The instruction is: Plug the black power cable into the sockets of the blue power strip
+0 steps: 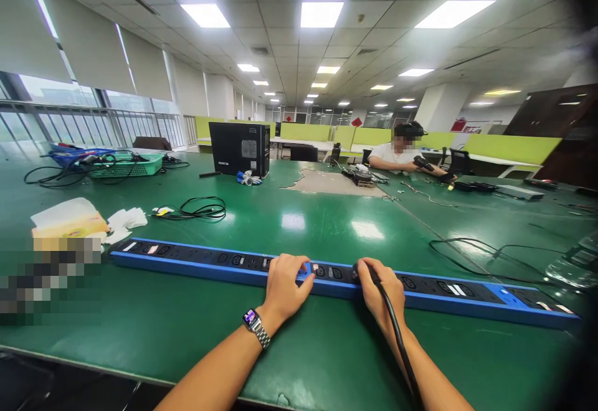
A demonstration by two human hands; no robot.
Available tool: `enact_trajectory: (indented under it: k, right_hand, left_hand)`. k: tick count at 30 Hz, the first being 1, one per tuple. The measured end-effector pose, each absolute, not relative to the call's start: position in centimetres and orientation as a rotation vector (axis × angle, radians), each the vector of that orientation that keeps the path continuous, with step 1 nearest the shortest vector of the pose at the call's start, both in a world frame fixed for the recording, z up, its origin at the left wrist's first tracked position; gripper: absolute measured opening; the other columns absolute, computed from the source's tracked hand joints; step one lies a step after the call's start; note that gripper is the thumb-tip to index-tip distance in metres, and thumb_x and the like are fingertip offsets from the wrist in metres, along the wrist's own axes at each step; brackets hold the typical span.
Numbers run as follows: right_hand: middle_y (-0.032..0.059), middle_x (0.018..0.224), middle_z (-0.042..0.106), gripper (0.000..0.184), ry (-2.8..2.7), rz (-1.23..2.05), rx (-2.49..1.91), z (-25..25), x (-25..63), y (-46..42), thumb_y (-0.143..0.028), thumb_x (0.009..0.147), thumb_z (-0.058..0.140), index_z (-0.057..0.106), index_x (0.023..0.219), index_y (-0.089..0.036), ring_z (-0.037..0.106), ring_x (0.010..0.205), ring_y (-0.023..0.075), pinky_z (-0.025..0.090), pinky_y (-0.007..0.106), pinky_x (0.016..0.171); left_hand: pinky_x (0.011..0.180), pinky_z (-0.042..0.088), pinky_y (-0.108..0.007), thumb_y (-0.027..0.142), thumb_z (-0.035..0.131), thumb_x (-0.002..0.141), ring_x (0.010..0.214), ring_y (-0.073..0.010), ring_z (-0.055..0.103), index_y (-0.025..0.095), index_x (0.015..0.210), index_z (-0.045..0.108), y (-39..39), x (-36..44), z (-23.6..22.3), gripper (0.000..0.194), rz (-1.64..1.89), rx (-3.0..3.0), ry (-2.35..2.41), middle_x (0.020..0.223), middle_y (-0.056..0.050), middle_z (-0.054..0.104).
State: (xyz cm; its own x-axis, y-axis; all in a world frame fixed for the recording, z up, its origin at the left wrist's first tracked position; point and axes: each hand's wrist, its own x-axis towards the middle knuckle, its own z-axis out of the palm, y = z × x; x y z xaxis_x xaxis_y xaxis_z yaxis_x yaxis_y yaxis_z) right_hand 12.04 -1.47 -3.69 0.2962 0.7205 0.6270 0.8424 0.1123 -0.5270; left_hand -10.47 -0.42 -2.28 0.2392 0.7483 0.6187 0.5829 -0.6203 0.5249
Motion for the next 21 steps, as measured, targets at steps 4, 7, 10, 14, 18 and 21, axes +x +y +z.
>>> enact_trajectory:
  k: [4, 7, 10, 14, 18, 21]
  right_hand:
    - [0.0059, 0.093, 0.073, 0.033, -1.616, -0.269, -1.621, -3.7, 11.3, -1.5, -0.044, 0.090, 0.043, 0.068, 0.094, -0.022, 0.062, 0.086, 0.0238, 0.042, 0.038, 0.080]
    - [0.0053, 0.092, 0.072, 0.030, -1.633, -0.313, -1.649, -3.8, 11.0, -1.5, -0.041, 0.091, 0.043, 0.066, 0.094, -0.022, 0.061, 0.087, 0.0236, 0.041, 0.038, 0.080]
    - [0.0053, 0.090, 0.070, 0.028, -1.673, -0.356, -1.684, -3.7, 11.3, -1.4, -0.042, 0.091, 0.044, 0.064, 0.093, -0.022, 0.059, 0.086, 0.0233, 0.041, 0.037, 0.078]
    - [0.0075, 0.090, 0.068, 0.034, -1.773, -0.512, -1.722, -3.7, 11.9, -1.2, -0.051, 0.088, 0.050, 0.064, 0.089, -0.020, 0.056, 0.084, 0.0238, 0.038, 0.035, 0.073]
    - [0.0081, 0.101, 0.069, 0.037, -1.728, -0.523, -1.676, -3.8, 11.9, -1.3, -0.054, 0.088, 0.050, 0.066, 0.097, -0.022, 0.057, 0.094, 0.0253, 0.038, 0.037, 0.079]
    - [0.0085, 0.103, 0.070, 0.041, -1.687, -0.436, -1.655, -4.1, 12.0, -1.5, -0.056, 0.088, 0.050, 0.066, 0.100, -0.021, 0.058, 0.097, 0.0264, 0.038, 0.040, 0.084]
  left_hand:
    - [0.086, 0.041, -0.039, 0.019, 0.063, 0.084, 0.090, -0.0217, 0.059, 0.023, 0.100, 0.062, -0.5, -10.4, -2.2, 0.017, 1.324, 2.331, 1.271, 0.089, -0.001, 0.068]
    - [0.086, 0.041, -0.039, 0.019, 0.063, 0.084, 0.091, -0.0224, 0.059, 0.023, 0.098, 0.063, -0.5, -10.5, -2.1, 0.015, 1.323, 2.333, 1.267, 0.089, -0.002, 0.068]
    - [0.086, 0.041, -0.039, 0.018, 0.064, 0.083, 0.090, -0.0222, 0.059, 0.022, 0.097, 0.063, -0.5, -10.6, -2.1, 0.015, 1.325, 2.335, 1.257, 0.088, -0.001, 0.069]
    - [0.085, 0.041, -0.039, 0.018, 0.063, 0.083, 0.090, -0.0217, 0.059, 0.022, 0.097, 0.064, -0.5, -10.6, -2.1, 0.014, 1.317, 2.345, 1.256, 0.089, -0.001, 0.069]
    - [0.085, 0.042, -0.040, 0.019, 0.062, 0.084, 0.090, -0.0225, 0.059, 0.022, 0.095, 0.065, -0.4, -10.6, -2.1, 0.011, 1.293, 2.352, 1.256, 0.089, -0.003, 0.069]
    - [0.085, 0.042, -0.040, 0.019, 0.062, 0.084, 0.090, -0.0229, 0.059, 0.022, 0.095, 0.064, -0.4, -10.6, -2.1, 0.012, 1.300, 2.335, 1.248, 0.089, -0.003, 0.069]
